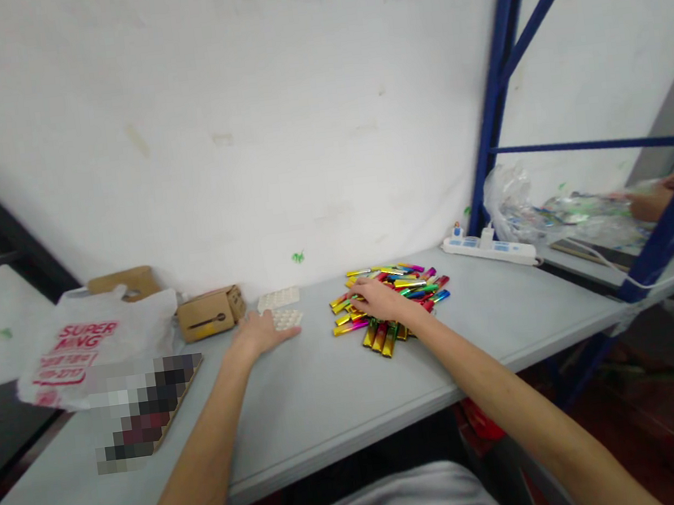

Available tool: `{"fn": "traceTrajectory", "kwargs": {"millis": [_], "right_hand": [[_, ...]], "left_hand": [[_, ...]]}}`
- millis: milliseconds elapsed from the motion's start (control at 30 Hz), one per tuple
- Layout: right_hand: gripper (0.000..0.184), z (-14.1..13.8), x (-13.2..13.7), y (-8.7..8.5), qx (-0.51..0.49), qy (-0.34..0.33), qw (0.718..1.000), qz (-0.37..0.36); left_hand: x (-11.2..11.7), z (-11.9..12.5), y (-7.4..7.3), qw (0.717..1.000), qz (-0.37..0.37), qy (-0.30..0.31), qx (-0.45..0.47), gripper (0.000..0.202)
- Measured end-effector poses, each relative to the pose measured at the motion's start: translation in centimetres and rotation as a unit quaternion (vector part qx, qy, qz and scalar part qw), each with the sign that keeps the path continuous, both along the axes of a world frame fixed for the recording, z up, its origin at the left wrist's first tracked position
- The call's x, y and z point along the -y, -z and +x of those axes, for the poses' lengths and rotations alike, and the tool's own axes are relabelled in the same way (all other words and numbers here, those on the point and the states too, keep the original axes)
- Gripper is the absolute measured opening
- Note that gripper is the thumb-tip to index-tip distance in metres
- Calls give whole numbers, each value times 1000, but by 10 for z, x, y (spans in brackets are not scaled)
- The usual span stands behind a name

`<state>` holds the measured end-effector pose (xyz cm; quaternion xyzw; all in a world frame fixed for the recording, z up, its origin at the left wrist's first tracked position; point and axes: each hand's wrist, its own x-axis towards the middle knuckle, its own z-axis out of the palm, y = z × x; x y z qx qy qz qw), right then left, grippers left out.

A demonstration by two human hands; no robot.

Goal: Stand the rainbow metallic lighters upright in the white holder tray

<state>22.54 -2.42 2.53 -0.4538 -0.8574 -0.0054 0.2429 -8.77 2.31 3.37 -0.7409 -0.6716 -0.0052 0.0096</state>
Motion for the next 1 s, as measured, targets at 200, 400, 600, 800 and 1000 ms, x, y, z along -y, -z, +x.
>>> {"fn": "traceTrajectory", "kwargs": {"millis": [200, 400, 600, 800, 1000], "right_hand": [[20, 1, -2, -1, -15, 3, 1000, 0], [21, 0, 0, -4, -32, 0, 999, 4], [23, 2, -2, -4, -33, 11, 999, 10], [25, 9, -5, -4, -13, 81, 996, 17], [33, 24, -7, -8, 0, 184, 983, -3]], "left_hand": [[-11, 35, 11, 993, 84, -81, 18, 103], [-35, 31, 4, 993, 28, -109, 44, 120], [-57, 45, -9, 988, 31, -145, 41, 111], [-67, 55, -20, 994, 28, -109, 17, 90], [-41, 61, -48, 993, 61, -106, 4, 92]]}}
